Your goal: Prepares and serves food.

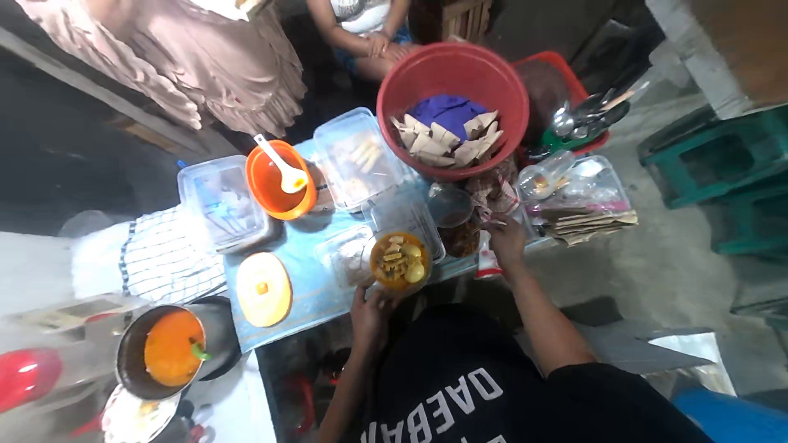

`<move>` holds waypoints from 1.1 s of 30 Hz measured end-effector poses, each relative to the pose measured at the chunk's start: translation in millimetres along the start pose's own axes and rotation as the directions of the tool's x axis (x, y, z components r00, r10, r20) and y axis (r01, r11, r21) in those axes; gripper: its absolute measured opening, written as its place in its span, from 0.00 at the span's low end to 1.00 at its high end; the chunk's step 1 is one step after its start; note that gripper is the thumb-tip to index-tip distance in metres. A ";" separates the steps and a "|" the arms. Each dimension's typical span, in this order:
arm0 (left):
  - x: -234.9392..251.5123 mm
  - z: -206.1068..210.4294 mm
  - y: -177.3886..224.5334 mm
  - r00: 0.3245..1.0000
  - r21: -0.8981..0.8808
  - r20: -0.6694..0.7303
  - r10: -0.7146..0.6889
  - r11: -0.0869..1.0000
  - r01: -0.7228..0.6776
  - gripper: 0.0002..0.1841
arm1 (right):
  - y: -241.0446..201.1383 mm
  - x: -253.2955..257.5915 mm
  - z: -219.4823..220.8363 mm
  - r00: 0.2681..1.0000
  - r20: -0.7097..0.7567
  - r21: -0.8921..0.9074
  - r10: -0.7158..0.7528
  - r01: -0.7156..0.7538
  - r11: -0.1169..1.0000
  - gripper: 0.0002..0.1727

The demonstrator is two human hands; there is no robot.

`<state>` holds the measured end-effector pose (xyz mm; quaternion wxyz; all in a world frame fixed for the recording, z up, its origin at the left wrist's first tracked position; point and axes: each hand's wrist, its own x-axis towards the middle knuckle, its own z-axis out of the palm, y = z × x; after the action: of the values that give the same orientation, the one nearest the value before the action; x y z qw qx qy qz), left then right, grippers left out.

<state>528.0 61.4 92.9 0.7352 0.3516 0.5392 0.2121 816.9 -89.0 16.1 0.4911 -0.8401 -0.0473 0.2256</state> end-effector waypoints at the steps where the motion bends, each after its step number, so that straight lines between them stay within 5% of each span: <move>1: 2.8 1.9 -1.0 1.000 -0.010 0.008 0.001 1.000 -0.001 0.21 | -11.9 -8.4 -4.4 1.000 -0.002 0.047 -0.010 0.010 0.999 0.21; 6: 7.0 10.7 -1.9 0.998 -0.055 0.059 -0.010 0.998 0.013 0.25 | -61.8 -37.7 -9.5 0.994 -0.013 0.264 -0.107 0.107 0.959 0.20; 13: 5.2 17.7 -1.0 0.995 -0.058 0.100 -0.018 0.998 0.024 0.26 | -101.4 -82.6 35.2 0.952 0.169 0.165 -0.254 0.227 0.960 0.19; 24: 1.5 2.3 -1.7 0.998 -0.038 0.057 -0.005 0.999 0.007 0.22 | -99.4 -92.9 57.2 0.874 0.079 0.109 -0.479 0.470 0.876 0.16; 33: -5.3 -17.2 1.6 0.999 -0.069 0.035 -0.026 0.997 0.028 0.23 | -100.9 -91.1 52.3 0.961 0.127 0.192 -0.246 0.219 0.957 0.18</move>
<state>510.2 63.8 94.6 0.7589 0.3221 0.5235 0.2149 727.6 -22.6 110.0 0.5816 -0.7626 -0.1625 0.2319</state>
